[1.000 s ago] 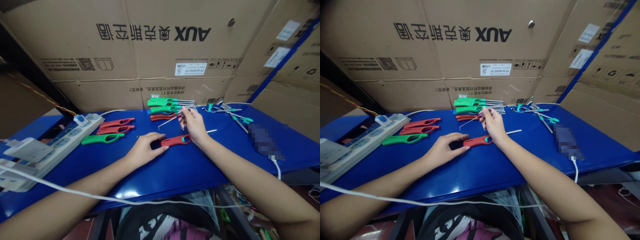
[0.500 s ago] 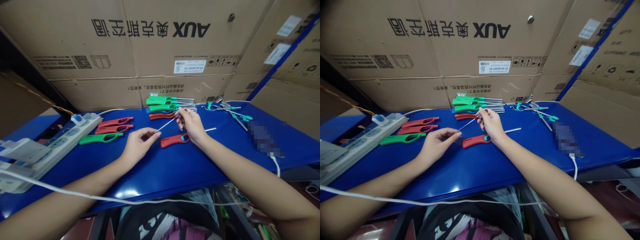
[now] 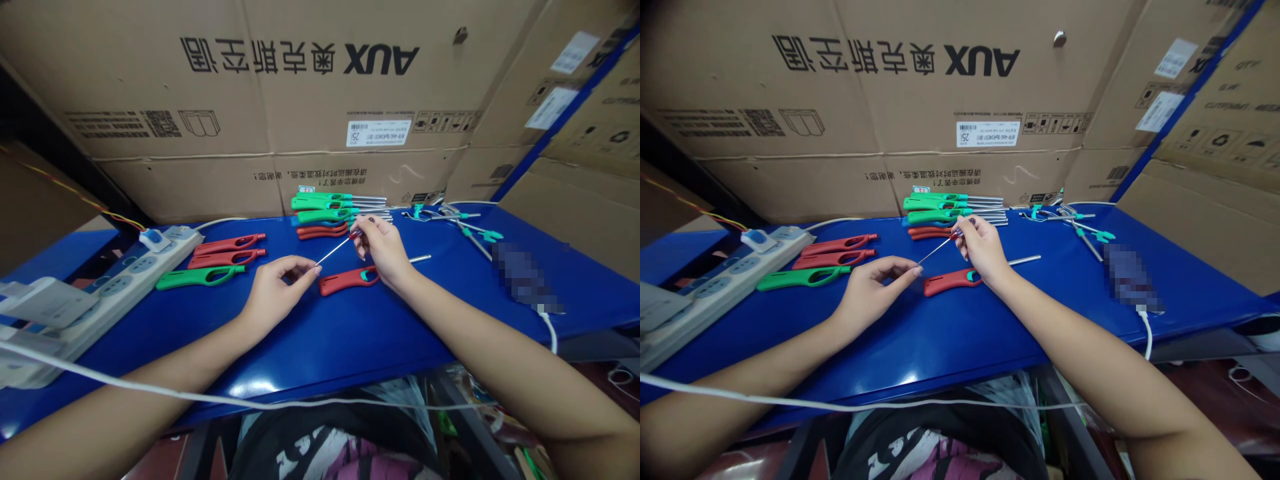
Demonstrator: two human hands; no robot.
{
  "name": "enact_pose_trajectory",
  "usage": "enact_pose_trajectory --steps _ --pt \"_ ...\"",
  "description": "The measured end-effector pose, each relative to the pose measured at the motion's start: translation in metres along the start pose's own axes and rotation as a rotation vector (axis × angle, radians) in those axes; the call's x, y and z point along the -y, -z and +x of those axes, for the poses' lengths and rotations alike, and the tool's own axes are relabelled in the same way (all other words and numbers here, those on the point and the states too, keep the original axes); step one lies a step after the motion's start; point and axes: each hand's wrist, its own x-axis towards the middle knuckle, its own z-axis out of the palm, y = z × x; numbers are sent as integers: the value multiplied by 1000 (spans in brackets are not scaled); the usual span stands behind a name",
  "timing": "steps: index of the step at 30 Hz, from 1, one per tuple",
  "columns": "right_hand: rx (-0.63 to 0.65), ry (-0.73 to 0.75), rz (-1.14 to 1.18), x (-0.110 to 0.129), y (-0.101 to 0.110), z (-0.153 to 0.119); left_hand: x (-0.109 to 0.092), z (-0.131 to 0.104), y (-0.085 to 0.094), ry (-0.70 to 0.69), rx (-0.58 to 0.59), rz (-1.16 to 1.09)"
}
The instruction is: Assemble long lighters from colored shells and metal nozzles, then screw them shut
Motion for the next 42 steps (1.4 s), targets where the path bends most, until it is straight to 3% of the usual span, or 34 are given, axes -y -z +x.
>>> enact_pose_trajectory --steps 5,12,21,28,30,34,39,42 --pt "2 46 -37 1 2 0 1 0 -1 -11 22 21" --pt "159 354 -283 12 8 -3 -4 -2 -3 -67 120 54" --pt "271 374 -185 29 -11 -11 -1 -5 -5 -16 119 2" --pt "243 926 -596 32 -11 -11 -4 -5 -6 -34 170 8" --pt "277 919 -594 27 -10 -12 -5 -6 -6 -56 181 16" --pt "388 735 -431 19 -7 -14 -4 -6 -5 -62 174 45" --pt "211 752 -430 14 -2 -14 -2 -4 -3 -57 168 78" --pt "266 796 -483 15 0 -16 -2 -4 -3 -59 163 78"
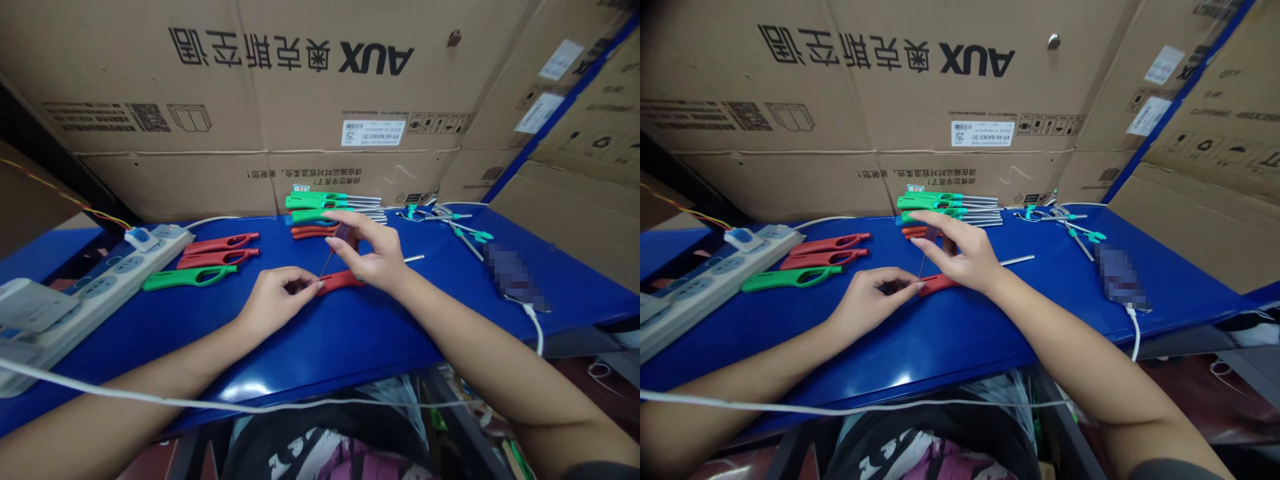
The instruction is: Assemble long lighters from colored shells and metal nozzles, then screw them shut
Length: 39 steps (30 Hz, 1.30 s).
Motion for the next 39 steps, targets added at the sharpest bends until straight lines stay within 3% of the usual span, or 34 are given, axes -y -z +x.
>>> enact_pose_trajectory --steps 4,15,23,33,39 --pt "156 -18 153 2 -1 -1 -1 -1 0 -22 24 0" --pt "-13 -31 74 0 -4 -3 -4 1 2 -36 3 44" --pt "-9 -48 8 1 -3 -3 -2 1 3 -41 -29 30" --pt "-23 64 -103 3 -3 -5 -2 2 1 -98 -36 5" --pt "-17 111 -236 1 -3 -6 3 1 -1 -129 48 90"
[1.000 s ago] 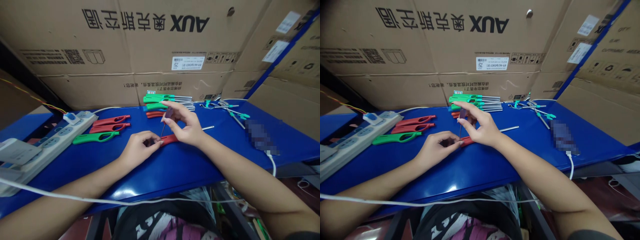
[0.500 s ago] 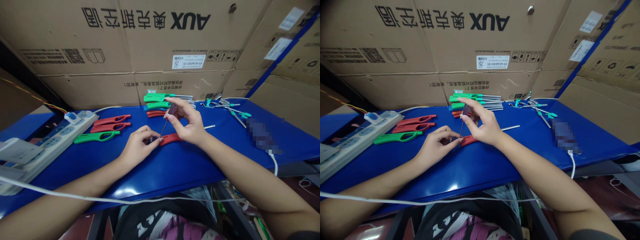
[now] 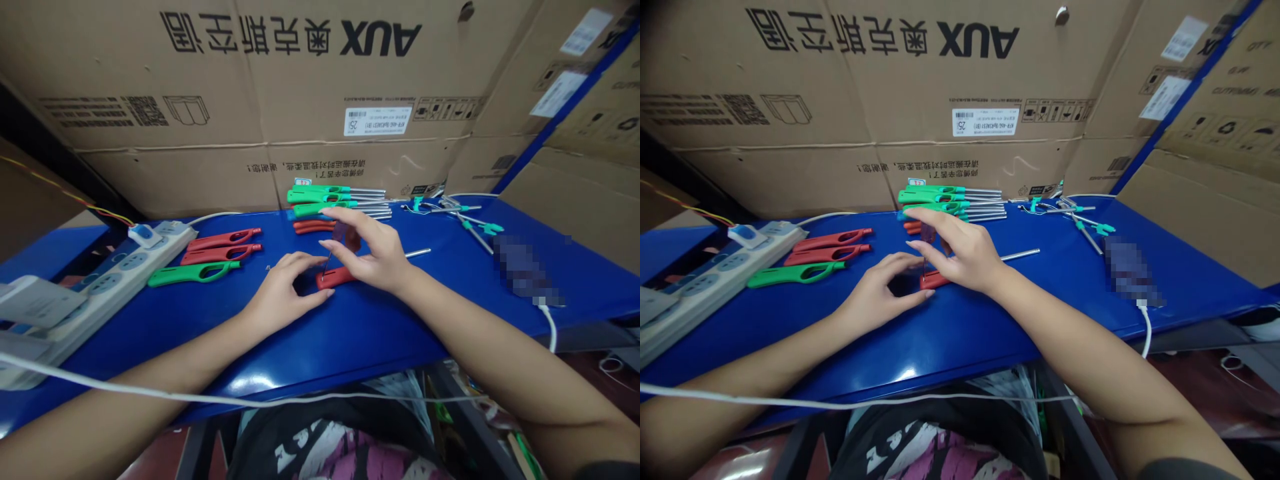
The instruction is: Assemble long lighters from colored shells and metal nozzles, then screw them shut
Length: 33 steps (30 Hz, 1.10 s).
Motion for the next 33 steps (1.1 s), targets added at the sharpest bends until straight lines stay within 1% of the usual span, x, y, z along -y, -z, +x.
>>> enact_pose_trajectory --steps 4,10,18,24,33 --pt "-1 26 -28 -2 -1 0 4 0 -2 17 44 25" --pt "34 33 -16 -1 -1 0 1 0 -1 -29 103 53" --pt "56 78 11 1 -1 1 2 0 -1 -60 97 51" --pt "74 56 -7 1 -1 1 2 0 -1 -57 100 49" --pt "67 67 -7 1 1 1 3 0 -1 -70 92 54"
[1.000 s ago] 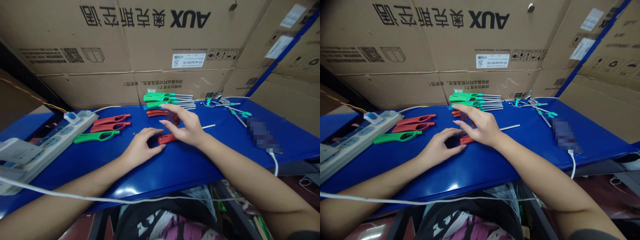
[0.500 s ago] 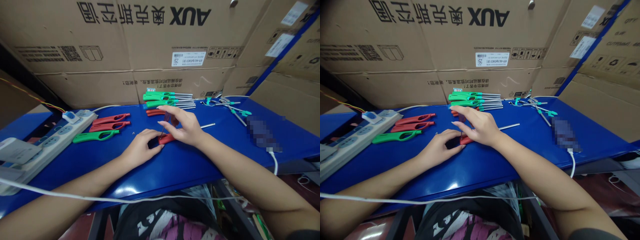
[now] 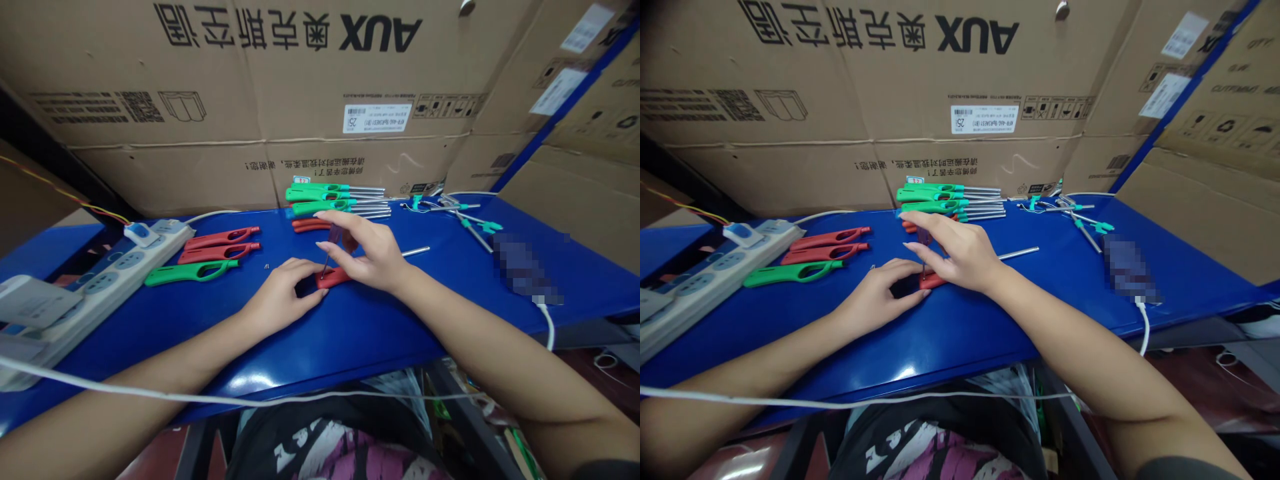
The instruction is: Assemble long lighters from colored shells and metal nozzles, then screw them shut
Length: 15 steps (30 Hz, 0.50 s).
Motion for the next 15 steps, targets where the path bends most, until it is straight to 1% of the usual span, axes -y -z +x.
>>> enact_pose_trajectory --steps 4,10,15 --pt "3 11 22 -1 -2 1 0 0 0 -6 -3 -2" --pt "68 -69 50 -1 -5 -1 0 0 1 -6 13 -1" --pt "152 -153 256 2 -5 1 0 1 1 -13 19 8"
